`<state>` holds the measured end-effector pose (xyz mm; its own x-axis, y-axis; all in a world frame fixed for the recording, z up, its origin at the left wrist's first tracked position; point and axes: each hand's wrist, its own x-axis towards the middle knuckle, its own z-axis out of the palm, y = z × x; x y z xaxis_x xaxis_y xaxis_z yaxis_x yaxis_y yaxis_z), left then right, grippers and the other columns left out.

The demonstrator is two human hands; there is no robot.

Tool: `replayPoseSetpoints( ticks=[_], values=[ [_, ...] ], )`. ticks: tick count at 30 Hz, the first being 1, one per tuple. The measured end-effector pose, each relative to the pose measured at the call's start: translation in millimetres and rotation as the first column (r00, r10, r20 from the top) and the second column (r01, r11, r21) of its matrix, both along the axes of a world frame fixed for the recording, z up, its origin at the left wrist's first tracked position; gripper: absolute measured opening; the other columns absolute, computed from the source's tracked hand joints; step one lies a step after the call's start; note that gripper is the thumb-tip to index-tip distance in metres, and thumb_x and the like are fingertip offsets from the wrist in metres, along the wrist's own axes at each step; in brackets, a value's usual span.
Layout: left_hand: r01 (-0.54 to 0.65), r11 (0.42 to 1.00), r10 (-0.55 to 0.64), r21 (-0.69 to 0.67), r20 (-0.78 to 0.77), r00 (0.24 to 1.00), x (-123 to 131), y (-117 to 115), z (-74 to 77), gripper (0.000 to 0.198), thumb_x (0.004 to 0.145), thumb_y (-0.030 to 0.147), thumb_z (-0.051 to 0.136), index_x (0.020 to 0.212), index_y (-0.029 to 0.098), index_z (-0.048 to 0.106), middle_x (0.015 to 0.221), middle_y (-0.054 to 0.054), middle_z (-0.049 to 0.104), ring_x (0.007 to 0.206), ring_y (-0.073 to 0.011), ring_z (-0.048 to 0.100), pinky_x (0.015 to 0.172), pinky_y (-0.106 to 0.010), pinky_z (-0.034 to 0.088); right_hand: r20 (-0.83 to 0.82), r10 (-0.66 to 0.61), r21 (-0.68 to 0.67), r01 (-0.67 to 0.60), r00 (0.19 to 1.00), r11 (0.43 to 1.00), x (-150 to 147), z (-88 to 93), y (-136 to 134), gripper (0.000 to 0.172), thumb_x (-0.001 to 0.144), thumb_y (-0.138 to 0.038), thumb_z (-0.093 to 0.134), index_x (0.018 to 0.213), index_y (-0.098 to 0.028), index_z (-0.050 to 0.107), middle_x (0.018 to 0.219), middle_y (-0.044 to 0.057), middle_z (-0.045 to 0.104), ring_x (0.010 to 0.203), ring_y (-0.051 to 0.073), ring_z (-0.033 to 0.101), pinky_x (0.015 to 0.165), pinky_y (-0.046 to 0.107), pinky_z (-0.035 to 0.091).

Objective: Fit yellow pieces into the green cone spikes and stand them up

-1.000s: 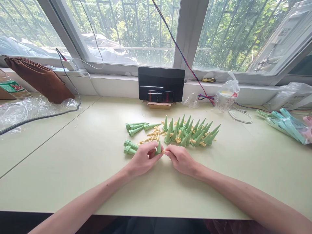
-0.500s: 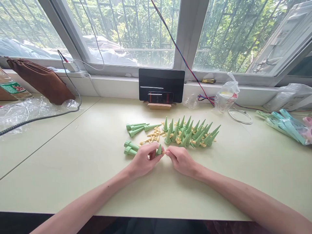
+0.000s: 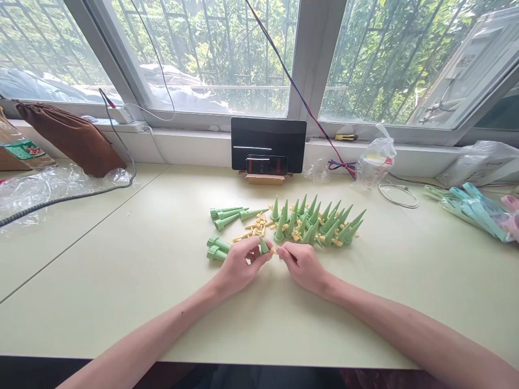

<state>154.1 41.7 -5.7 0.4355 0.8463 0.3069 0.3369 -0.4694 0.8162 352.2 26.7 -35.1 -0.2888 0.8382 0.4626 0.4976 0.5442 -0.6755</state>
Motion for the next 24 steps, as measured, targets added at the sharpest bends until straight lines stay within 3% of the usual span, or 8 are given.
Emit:
replayPoseSetpoints(
  ticks=[3, 7, 14, 20, 24],
  values=[
    [-0.036, 0.998, 0.037, -0.051, 0.015, 0.999, 1, 1, 0.1, 0.013, 0.092, 0.029, 0.060, 0.086, 0.017, 0.061, 0.096, -0.005, 0.069, 0.060, -0.0101, 0.056, 0.054, -0.023, 0.053, 0.029, -0.016, 0.080, 0.014, 0.999, 0.997, 0, -1.5, -2, 0.048, 0.106, -0.039, 0.034, 0.061, -0.021, 0.034, 0.053, -0.005, 0.034, 0.049, 0.010, 0.028, 0.049, 0.026, 0.025],
    [-0.034, 0.992, 0.033, -0.123, -0.005, 0.999, 2, 1, -1.5, 0.013, 0.093, 0.029, 0.056, 0.089, 0.018, 0.061, 0.098, -0.005, 0.069, 0.058, -0.0104, 0.061, 0.053, -0.024, 0.055, 0.109, 0.099, 0.166, -0.117, 0.989, 0.979, -1, -1.8, -4, 0.045, 0.105, -0.032, 0.035, 0.062, -0.022, 0.029, 0.053, -0.005, 0.031, 0.049, 0.010, 0.025, 0.049, 0.027, 0.022],
    [0.049, 0.989, -0.046, -0.143, 0.027, 0.999, 3, -1, -1.9, 0.010, 0.094, 0.025, 0.054, 0.099, 0.018, 0.060, 0.114, -0.009, 0.067, 0.054, -0.0090, 0.062, 0.054, -0.026, 0.059, 0.208, 0.153, 0.229, -0.200, 0.966, 0.953, -2, 1.6, -5, 0.035, 0.103, -0.026, 0.039, 0.070, -0.020, 0.047, 0.060, -0.002, 0.047, 0.052, 0.011, 0.037, 0.050, 0.027, 0.026],
    [0.022, 0.999, -0.021, -0.040, 0.035, 0.999, 0, -1, 1.1, 0.020, 0.093, 0.021, 0.053, 0.112, 0.020, 0.059, 0.109, -0.008, 0.062, 0.069, -0.0121, 0.066, 0.065, -0.029, 0.062, 0.303, 0.168, 0.245, -0.247, 0.938, 0.938, -1, 5.0, -8, 0.029, 0.102, -0.018, 0.039, 0.079, -0.020, 0.057, 0.069, 0.001, 0.056, 0.057, 0.013, 0.044, 0.052, 0.028, 0.030],
    [-0.015, 0.998, 0.015, 0.066, -0.001, 1.000, -1, 0, 4.2, 0.018, 0.092, 0.017, 0.051, 0.108, 0.020, 0.058, 0.102, -0.006, 0.062, 0.080, -0.0141, 0.065, 0.072, -0.028, 0.060, 0.361, 0.224, 0.212, -0.313, 0.905, 0.926, -2, 9.5, -10, 0.024, 0.100, -0.014, 0.038, 0.091, -0.020, 0.060, 0.080, 0.003, 0.063, 0.064, 0.014, 0.053, 0.055, 0.028, 0.033]
  ],
)
